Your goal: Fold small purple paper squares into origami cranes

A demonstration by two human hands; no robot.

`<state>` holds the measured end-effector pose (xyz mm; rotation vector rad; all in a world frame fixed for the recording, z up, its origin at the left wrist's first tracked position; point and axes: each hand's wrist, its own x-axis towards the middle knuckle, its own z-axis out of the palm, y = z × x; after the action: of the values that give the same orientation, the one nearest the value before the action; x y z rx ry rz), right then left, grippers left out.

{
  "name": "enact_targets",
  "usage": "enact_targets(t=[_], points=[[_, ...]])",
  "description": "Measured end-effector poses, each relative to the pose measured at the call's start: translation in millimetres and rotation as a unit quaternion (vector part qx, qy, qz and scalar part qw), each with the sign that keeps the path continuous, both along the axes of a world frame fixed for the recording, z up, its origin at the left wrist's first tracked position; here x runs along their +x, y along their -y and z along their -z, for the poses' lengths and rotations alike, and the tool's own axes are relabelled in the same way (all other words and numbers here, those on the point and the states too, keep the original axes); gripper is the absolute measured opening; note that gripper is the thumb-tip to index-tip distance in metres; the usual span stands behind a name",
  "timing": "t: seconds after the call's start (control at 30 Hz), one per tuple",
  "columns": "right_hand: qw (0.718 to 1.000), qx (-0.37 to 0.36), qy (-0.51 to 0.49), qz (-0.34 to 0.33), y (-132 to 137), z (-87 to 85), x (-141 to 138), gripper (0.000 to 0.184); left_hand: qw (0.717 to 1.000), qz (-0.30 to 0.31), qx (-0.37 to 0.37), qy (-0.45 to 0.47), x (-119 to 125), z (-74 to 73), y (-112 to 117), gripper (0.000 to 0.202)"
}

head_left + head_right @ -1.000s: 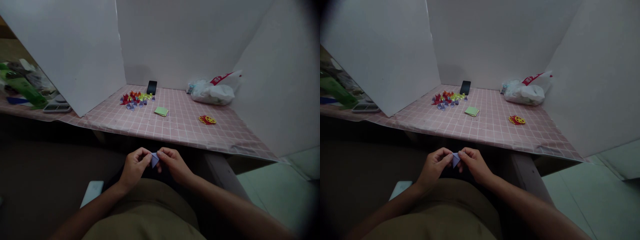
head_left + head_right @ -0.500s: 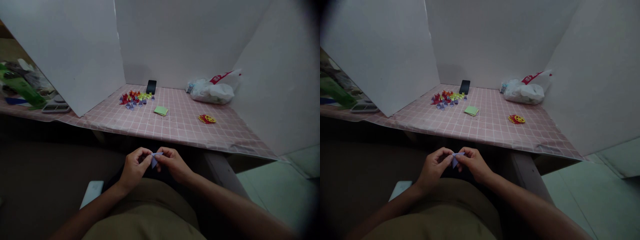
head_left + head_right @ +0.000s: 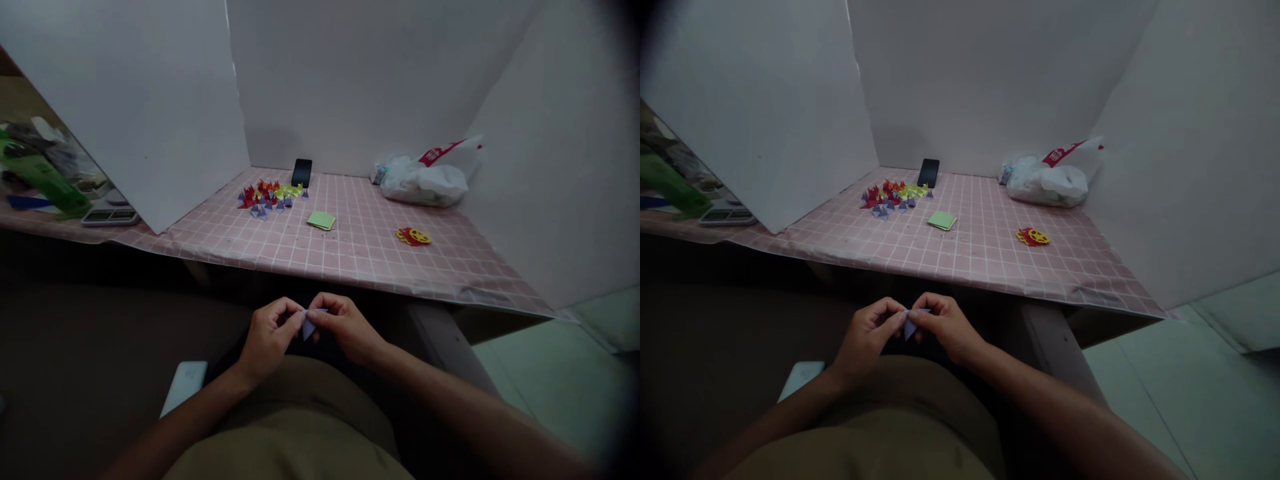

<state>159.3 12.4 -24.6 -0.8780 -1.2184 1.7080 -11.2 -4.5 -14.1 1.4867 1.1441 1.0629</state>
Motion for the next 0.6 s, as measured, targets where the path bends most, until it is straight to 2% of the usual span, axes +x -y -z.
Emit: enact_targets(t=[0.23, 0.6], points=[[0.999, -0.022, -0.024, -0.013, 1.5, -0.2, 0.1, 0.023, 0.998, 0.038, -0.025, 0.046, -0.2, -1.6, 0.0, 0.019], [1.0, -0.016, -0.024, -0.006, 3.8, -2.1, -1.4, 0.019, 0.995, 0.018, 0.088, -0.051, -0.6, 2.7, -0.1, 0.018]])
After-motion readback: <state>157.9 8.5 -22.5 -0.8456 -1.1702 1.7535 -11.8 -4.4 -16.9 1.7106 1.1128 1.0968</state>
